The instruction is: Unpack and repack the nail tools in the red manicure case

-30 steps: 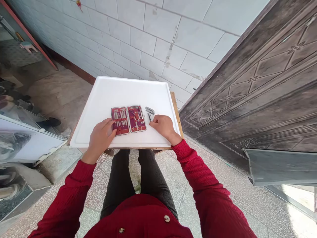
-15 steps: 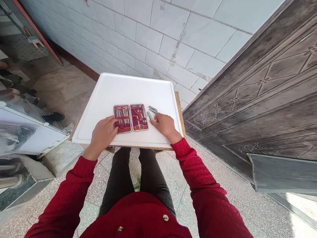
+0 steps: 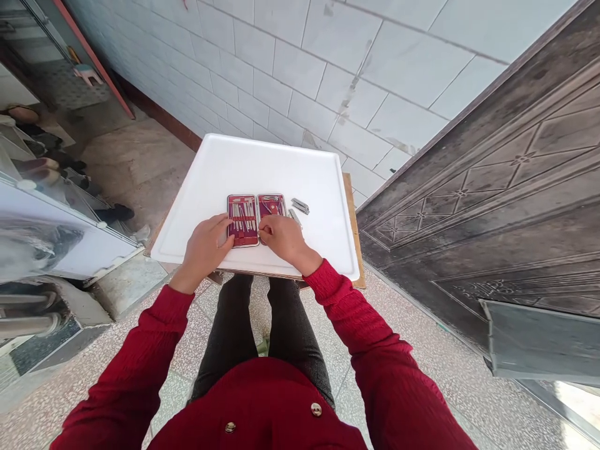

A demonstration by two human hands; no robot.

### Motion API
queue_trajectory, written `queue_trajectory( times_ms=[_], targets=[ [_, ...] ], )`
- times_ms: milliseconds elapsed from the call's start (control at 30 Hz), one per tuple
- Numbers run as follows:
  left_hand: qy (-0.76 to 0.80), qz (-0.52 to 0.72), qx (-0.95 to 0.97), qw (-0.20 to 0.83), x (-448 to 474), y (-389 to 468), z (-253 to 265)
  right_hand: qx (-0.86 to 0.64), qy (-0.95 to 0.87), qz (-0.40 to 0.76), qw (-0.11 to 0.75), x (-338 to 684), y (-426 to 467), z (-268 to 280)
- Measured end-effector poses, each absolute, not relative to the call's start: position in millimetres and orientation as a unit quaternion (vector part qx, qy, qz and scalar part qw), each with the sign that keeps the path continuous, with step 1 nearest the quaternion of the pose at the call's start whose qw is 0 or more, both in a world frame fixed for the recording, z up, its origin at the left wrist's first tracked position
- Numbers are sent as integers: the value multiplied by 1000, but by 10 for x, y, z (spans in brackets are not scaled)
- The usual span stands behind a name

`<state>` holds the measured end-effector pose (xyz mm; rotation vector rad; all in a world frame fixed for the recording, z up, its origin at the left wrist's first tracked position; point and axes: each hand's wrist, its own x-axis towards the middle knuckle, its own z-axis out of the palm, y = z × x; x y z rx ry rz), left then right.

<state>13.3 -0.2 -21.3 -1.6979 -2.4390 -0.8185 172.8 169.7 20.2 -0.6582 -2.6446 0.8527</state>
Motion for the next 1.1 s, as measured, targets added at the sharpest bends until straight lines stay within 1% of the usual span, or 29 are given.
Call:
queue_trajectory(
  times_ms=[133,200,233,300,367,433,500,567,633,767,867,933,1000,1100],
  targets=[
    [-791,-265,-550,41,147,-4,-225,-207,-876,370,227,1987,1503,132],
    [-792,-267,-547,42,156,-7,-221,-208,-842,430,250,2212,1272,21],
    [-793,-268,-546,41,160,-9,-216,-210,-826,464,241,2333,1134,-62],
    [-792,-270,-546,39,165,-11,-202,-217,-795,536,182,2564,856,-281],
    [-789,-272,-549,36,165,-12,-187,-257,-744,601,137,2747,634,-547],
    [-787,-279,-550,32,159,-7,-181,-339,-651,670,113,2875,512,-816],
    [-785,-291,-546,31,145,7,-187,-414,-549,716,119,2966,485,-1043],
    [-782,-303,-543,34,125,28,-193,-475,-472,731,132,3054,521,-1210],
    [-777,-316,-543,37,116,33,-179,-520,-436,722,134,3165,577,-1328],
    [-749,-366,-549,69,239,-190,-102,-573,-430,682,144,3459,652,-1512],
    [-727,-403,-551,73,471,-709,-245,-581,-460,655,145,3647,613,-1661],
    [-736,-401,-544,37,650,-1201,-563,-569,-499,642,122,3686,531,-1760],
    [-773,-356,-522,-57,835,-1748,-1028,-548,-530,641,85,3631,431,-1840],
    [-869,-205,-391,-225,1142,-2522,-1718,-512,-535,669,58,3430,352,-1895]
  ],
)
